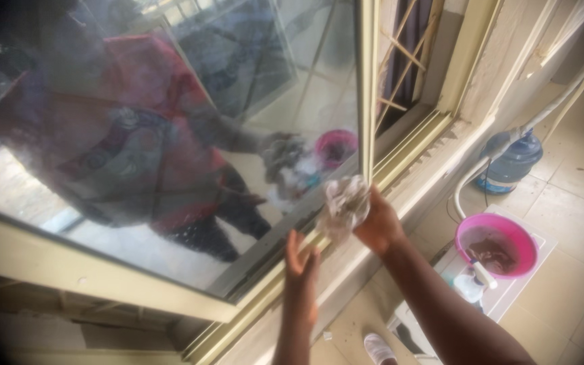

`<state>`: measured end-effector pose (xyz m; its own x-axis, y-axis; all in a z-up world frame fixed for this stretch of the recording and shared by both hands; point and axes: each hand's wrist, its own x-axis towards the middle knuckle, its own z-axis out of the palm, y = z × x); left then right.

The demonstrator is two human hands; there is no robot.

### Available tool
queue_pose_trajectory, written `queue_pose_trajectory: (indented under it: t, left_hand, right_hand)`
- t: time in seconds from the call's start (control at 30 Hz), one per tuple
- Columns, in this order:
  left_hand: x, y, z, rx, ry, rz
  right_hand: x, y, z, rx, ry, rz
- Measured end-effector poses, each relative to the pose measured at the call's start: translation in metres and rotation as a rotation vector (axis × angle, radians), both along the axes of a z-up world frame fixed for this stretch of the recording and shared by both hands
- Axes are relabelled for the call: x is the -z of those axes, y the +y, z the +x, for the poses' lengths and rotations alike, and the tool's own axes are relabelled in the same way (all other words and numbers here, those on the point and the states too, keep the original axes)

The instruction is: The person cleans a window pane and its frame using a cloth and a spray bottle. They remove the window pane, wipe it, and then reinstall it. The person also sprays the window with a cleaning solution and wipes it down.

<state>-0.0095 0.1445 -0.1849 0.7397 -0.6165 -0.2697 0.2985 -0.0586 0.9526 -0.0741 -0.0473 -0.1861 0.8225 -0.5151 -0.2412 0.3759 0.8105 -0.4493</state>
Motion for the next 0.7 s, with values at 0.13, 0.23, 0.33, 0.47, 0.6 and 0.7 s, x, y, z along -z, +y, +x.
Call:
queue_pose_trajectory:
  t: [0.13, 0.23, 0.33, 0.47, 0.6, 0.7]
  left_hand:
    - [0.046, -0.008, -0.017, -0.082, 0.532, -0.3]
    - [0.07, -0.011, -0.019, -0.179, 0.505, -0.266]
    - [0.068, -0.012, -0.018, -0.182, 0.298, -0.12]
    - [0.042, -0.02, -0.031, 0.159, -0.058, 0.143]
    - [0.04, -0.02, -0.048, 0.29, -0.767, 0.142]
    - [0.039, -0.012, -0.04, 0.3, -0.822, 0.042]
  right_hand:
    - [0.041, 0.038, -0.003, -0.174, 0.083, -0.436]
    - [0.075, 0.053, -0.01, -0.002, 0.558, -1.051]
    - [0.092, 0.063, -0.02, 0.068, 0.77, -0.979]
    - [0.099, 0.09, -0.03, 0.208, 0.395, -1.003]
    - [0.101, 0.086, -0.013, 0.075, 0.21, -0.595]
    - [0.097, 0.054, 0.007, 0.048, 0.037, -0.018]
